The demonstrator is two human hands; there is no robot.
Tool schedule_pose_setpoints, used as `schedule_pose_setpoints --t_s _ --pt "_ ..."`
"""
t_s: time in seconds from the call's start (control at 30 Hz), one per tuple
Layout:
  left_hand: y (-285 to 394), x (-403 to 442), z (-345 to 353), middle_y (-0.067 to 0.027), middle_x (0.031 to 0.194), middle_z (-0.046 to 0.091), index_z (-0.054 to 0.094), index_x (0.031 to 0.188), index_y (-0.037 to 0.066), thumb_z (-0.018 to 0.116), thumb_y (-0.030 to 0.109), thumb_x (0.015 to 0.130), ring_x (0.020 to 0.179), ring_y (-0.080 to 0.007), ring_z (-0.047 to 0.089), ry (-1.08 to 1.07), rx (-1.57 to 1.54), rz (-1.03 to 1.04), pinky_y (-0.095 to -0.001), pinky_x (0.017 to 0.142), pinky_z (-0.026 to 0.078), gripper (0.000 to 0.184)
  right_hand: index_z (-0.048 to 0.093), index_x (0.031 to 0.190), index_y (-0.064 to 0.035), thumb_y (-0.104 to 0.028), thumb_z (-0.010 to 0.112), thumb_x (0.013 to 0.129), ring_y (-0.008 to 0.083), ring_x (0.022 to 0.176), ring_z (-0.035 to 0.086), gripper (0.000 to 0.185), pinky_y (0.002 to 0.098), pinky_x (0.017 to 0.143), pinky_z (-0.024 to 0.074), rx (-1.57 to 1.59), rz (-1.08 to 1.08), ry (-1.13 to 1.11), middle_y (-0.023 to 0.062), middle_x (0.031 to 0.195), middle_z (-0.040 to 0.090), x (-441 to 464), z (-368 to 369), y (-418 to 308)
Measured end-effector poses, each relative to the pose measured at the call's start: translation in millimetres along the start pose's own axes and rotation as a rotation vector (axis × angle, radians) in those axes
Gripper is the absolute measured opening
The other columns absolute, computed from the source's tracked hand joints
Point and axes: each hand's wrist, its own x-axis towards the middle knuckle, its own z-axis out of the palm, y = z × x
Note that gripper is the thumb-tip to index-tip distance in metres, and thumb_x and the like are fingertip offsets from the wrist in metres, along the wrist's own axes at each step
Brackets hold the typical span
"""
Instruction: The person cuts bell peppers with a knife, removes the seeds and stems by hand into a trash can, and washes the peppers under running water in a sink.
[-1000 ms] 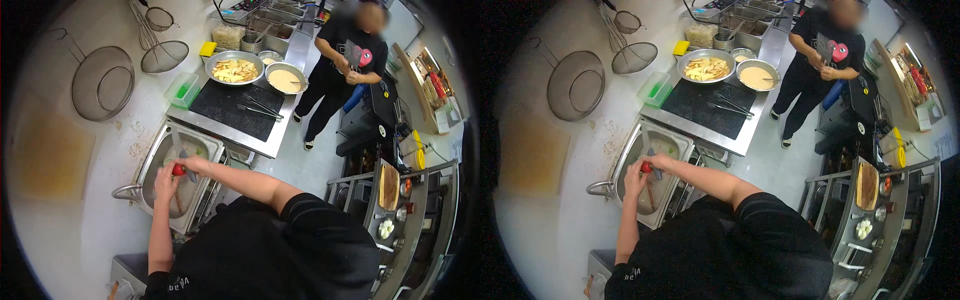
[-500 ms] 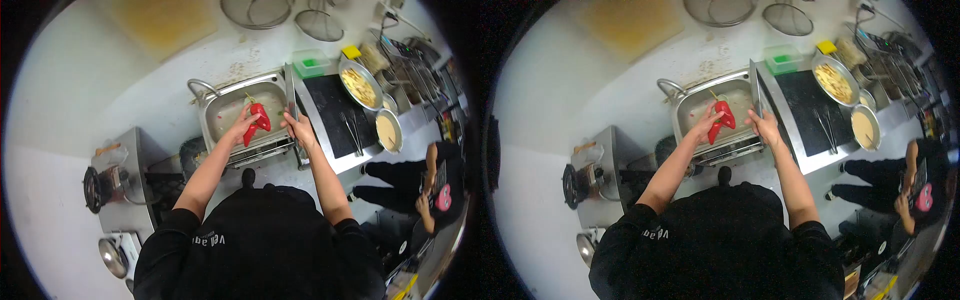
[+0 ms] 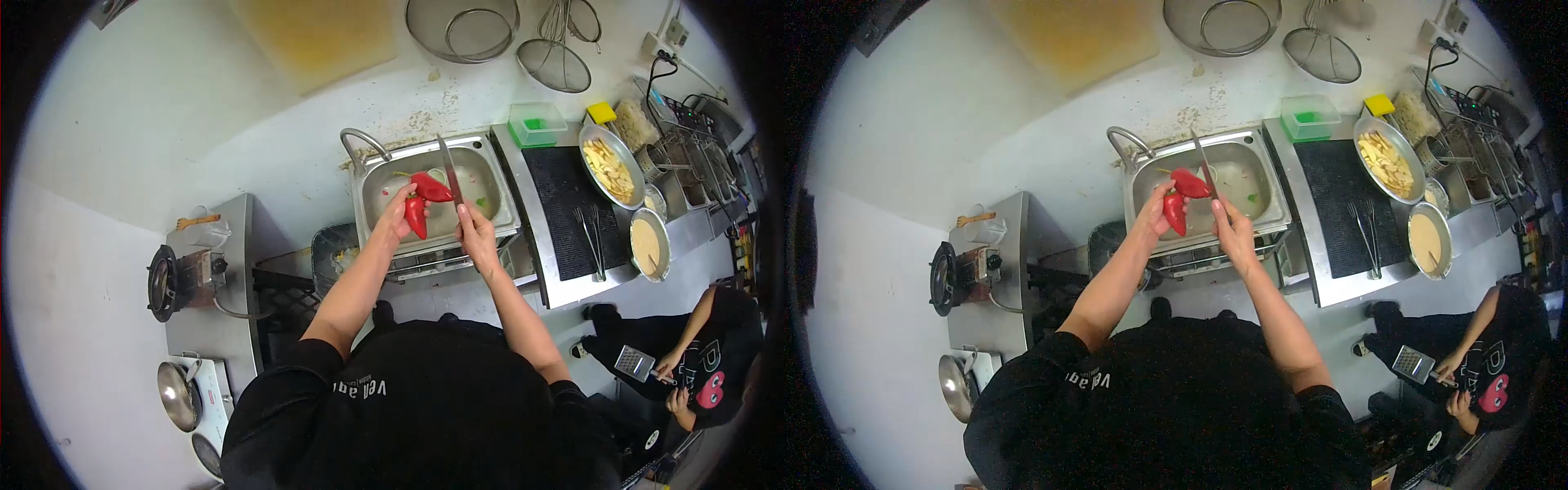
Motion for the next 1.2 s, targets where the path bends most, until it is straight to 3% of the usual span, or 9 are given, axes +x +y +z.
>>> schedule_pose_setpoints --t_s 0.07,0.13,0.3,0.57,0.8,0.9,1.0,1.17,1.2 --pt "-0.6 -7.9 0.0 -0.0052 0.085 0.062 0.052 0.112 0.014 0.065 0.038 0.085 0.065 -0.0166 0.060 -0.019 -0.026 0.007 -0.0309 0.051 0.049 0.038 0.062 0.114 -0.0029 -0.041 0.049 0.095 0.0058 0.053 0.046 0.045 0.0215 0.049 0.0361 0.023 0.117 -0.038 -0.0021 0.055 0.048 -1.3 7.6 -1.0" --pt "3.7 -11.1 -5.6 -0.0052 0.083 0.063 0.053 0.111 0.014 0.065 0.039 0.084 0.065 -0.0166 0.060 -0.035 -0.053 0.019 -0.0314 0.051 0.049 0.039 0.064 0.106 -0.0054 -0.049 0.042 0.095 0.0061 0.041 0.042 0.050 0.0220 0.038 0.0335 0.014 -0.029 -0.055 -0.0008 0.053 0.047 -4.8 22.1 -0.5" --pt "24.6 -20.4 -38.8 -0.0051 0.088 0.063 0.054 0.110 0.013 0.068 0.042 0.079 0.070 -0.0163 0.061 -0.062 -0.021 -0.125 -0.0275 0.052 0.049 0.044 0.063 0.111 -0.0074 -0.046 0.040 0.097 0.0060 0.040 0.040 0.047 0.0217 0.038 0.0321 0.083 0.039 -0.102 -0.0010 0.051 0.045 -23.7 57.2 -31.6" --pt "80.2 -67.4 -64.7 -0.0083 0.098 0.063 0.055 0.110 0.009 0.067 0.034 0.081 0.075 -0.0181 0.060 -0.116 -0.160 -0.024 -0.0262 0.052 0.049 0.040 0.055 0.127 -0.0090 -0.041 0.040 0.098 0.0046 0.045 0.036 0.046 0.0209 0.043 0.0296 -0.048 -0.124 -0.147 -0.0042 0.051 0.039 -28.3 123.0 -33.2" --pt "108.1 -77.1 -94.8 -0.0044 0.093 0.064 0.056 0.109 0.012 0.064 0.038 0.084 0.073 -0.0142 0.060 -0.018 -0.065 0.072 -0.0267 0.054 0.050 0.037 0.052 0.130 -0.0094 -0.040 0.043 0.098 0.0046 0.046 0.036 0.045 0.0214 0.045 0.0310 -0.097 -0.057 -0.217 -0.0054 0.052 0.037 -18.5 163.2 -29.5" --pt "112.3 -79.8 -102.4 -0.0044 0.096 0.064 0.055 0.111 0.012 0.060 0.046 0.086 0.077 -0.0129 0.060 0.012 0.102 0.143 -0.0265 0.055 0.050 0.042 0.055 0.127 -0.0089 -0.039 0.043 0.098 0.0047 0.046 0.037 0.044 0.0214 0.045 0.0311 -0.082 -0.069 -0.223 -0.0050 0.052 0.038 -19.3 177.2 -29.7" --pt "111.3 -79.0 -109.1 -0.0043 0.097 0.064 0.055 0.112 0.013 0.059 0.044 0.086 0.078 -0.0129 0.061 0.012 0.017 0.154 -0.0265 0.055 0.049 0.041 0.057 0.125 -0.0077 -0.040 0.043 0.098 0.0048 0.047 0.038 0.044 0.0217 0.044 0.0312 -0.035 -0.052 -0.226 -0.0042 0.052 0.040 -21.1 184.8 -32.4" --pt "118.1 -85.1 -110.1 -0.0033 0.097 0.063 0.054 0.114 0.014 0.061 0.033 0.086 0.078 -0.0144 0.060 -0.062 -0.136 0.142 -0.0274 0.056 0.049 0.035 0.062 0.089 -0.0059 -0.042 0.040 0.098 0.0064 0.041 0.036 0.043 0.0230 0.039 0.0282 0.029 0.012 -0.225 -0.0028 0.047 0.040 -19.7 190.5 -32.2" --pt "119.6 -86.5 -108.5 -0.0029 0.096 0.062 0.053 0.115 0.014 0.061 0.030 0.087 0.078 -0.0148 0.060 -0.075 -0.143 0.168 -0.0279 0.056 0.049 0.034 0.062 0.089 -0.0059 -0.042 0.040 0.098 0.0064 0.041 0.036 0.043 0.0230 0.039 0.0282 0.029 0.014 -0.224 -0.0028 0.047 0.040 -20.2 191.0 -34.1"
